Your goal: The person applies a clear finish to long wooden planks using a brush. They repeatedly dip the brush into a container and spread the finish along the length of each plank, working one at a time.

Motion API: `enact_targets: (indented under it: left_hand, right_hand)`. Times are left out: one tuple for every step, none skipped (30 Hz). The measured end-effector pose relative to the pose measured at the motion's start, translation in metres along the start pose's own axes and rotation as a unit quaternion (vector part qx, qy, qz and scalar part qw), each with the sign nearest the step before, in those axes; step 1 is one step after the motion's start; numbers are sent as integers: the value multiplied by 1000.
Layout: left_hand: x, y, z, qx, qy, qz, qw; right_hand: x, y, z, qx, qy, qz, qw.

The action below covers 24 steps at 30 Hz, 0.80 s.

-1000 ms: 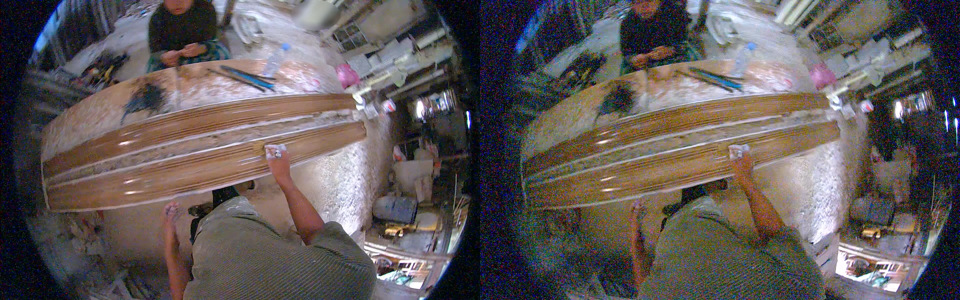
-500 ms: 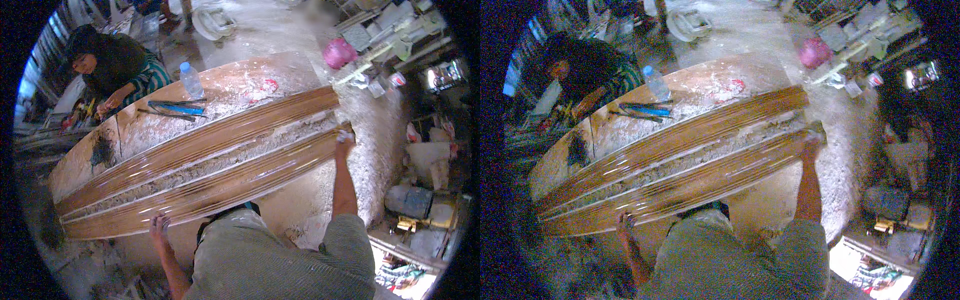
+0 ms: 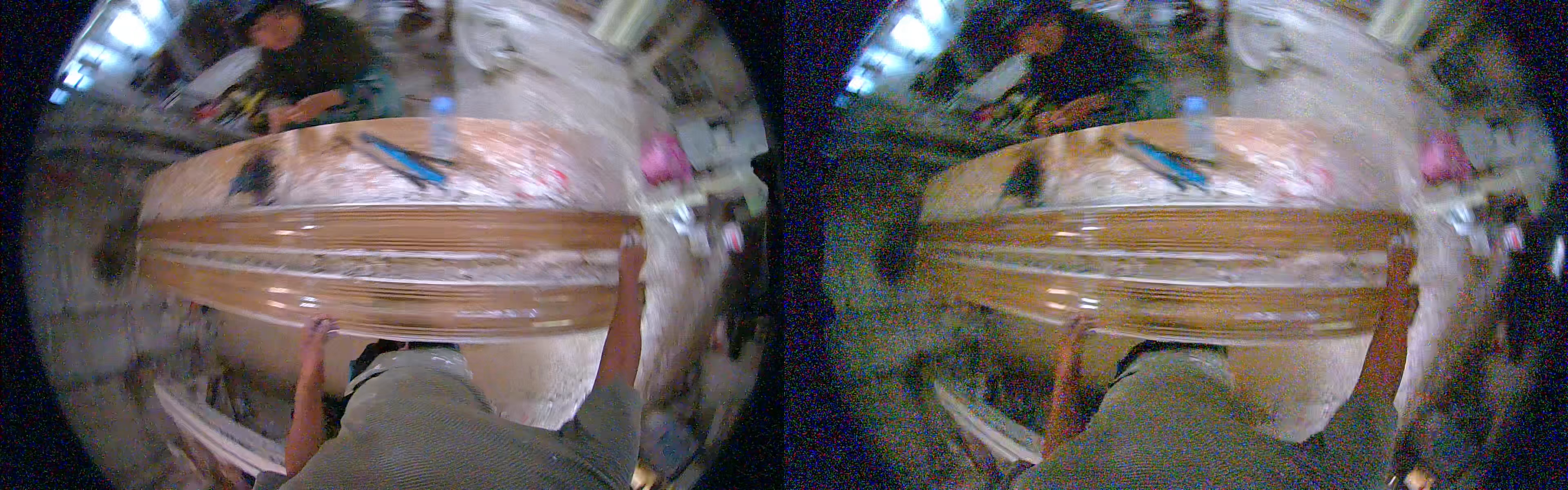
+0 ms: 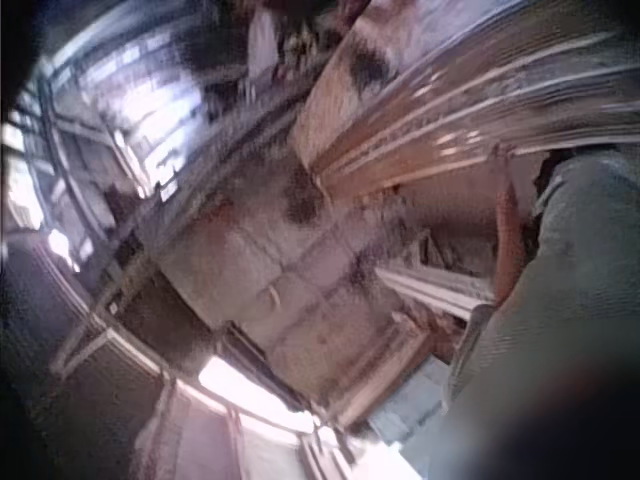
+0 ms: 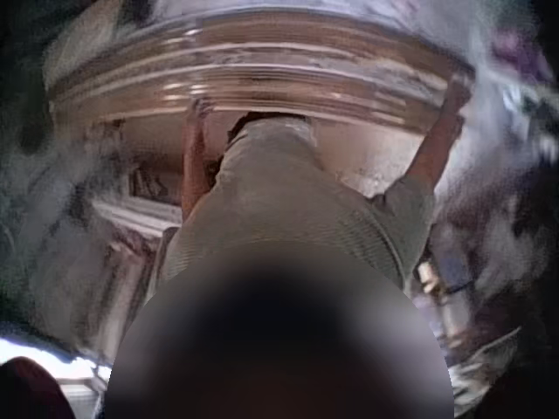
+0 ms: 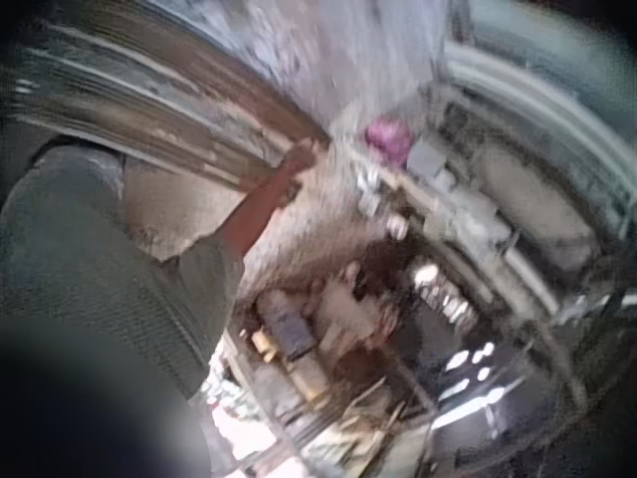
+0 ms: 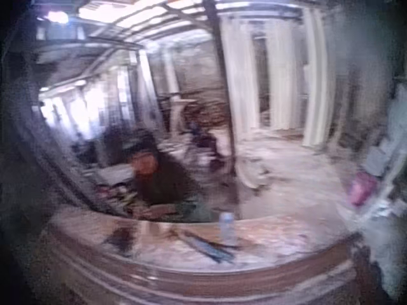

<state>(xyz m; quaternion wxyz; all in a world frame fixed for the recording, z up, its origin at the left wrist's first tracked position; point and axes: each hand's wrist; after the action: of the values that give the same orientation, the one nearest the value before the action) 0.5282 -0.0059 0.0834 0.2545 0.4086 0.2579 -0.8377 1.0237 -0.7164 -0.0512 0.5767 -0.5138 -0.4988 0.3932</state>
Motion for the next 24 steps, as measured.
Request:
enact_targets:
  left_hand:
    - [7,-4,4,-20,-16,-8,1000]
    - [14,-9,7,-28,-27,1,999]
    - [24,-15,9,-37,-37,12,999]
    - [34,-24,8,-34,-13,41,998]
    - [44,-34,6,-28,14,69,997]
    - [53,-48,7,-56,13,80,995]
    - [67,-57,12,-86,13,94,992]
    - [77,-70,14,-104,15,95,990]
    - [87,-84,14,-108,4,134,985]
    - [97,-98,11,-115,4,166,979]
    - [105,-113,5,-118,5,201,972]
    - [113,-129,3,-132,-13,209,969]
    - [121,-148,2,-144,-28,217,965]
    - [130,-166,-6,-157,-13,225,962]
    - [137,-188,-17,-159,-24,261,952]
    - [144,-210,-26,-159,-10,295,942]
    - [149,-234,-33,-160,6,330,930]
    - [155,-260,-39,-187,13,305,934]
    - [160,-287,-37,-221,12,283,933]
    - [166,-313,-28,-259,6,257,931]
    - [171,-341,-20,-292,18,254,922]
    - [172,-367,-15,-326,30,245,912]
    - [173,-392,-10,-359,47,231,903]
    - [177,-412,-5,-384,29,274,881]
  right_hand:
    - [38,8,21,-16,-46,-59,997]
    - [74,12,51,-26,-80,-90,992]
    - [111,13,83,-26,-109,-121,986]
    - [147,11,120,-15,-132,-142,981]
    - [182,6,160,2,-154,-164,974]
    - [220,-1,200,19,-166,-142,976]
    - [259,-6,238,69,-202,-206,955]
    - [299,-14,276,113,-221,-221,943]
    - [339,-21,313,181,-224,-271,918]
    - [378,-27,350,250,-218,-317,888]
    - [419,-28,379,296,-253,-297,872]
    - [457,-27,408,335,-248,-353,838]
    - [495,-24,432,372,-260,-421,785]
    - [527,-18,454,354,-291,-375,806]
    - [560,-10,477,327,-331,-348,814]
    - [589,0,499,357,-307,-339,814]
    - [616,11,522,384,-278,-331,816]
    - [642,24,540,418,-253,-315,814]
    - [670,38,557,397,-262,-348,808]
    - [696,53,576,390,-268,-377,796]
    - [726,69,600,397,-261,-405,782]
    - [755,83,616,334,-361,-408,769]
    - [785,95,633,275,-442,-403,753]
    - [814,108,652,264,-455,-422,738]
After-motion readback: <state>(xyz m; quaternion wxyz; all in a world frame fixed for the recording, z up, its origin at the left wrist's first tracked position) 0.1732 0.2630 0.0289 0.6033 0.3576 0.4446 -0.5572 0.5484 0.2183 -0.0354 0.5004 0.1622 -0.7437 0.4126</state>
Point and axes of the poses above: each hand's wrist, its own z-axis away from the middle knuckle, its own y-axis out of the palm, x = y × z, and after that the axes turned 1 degree about y, right-handed
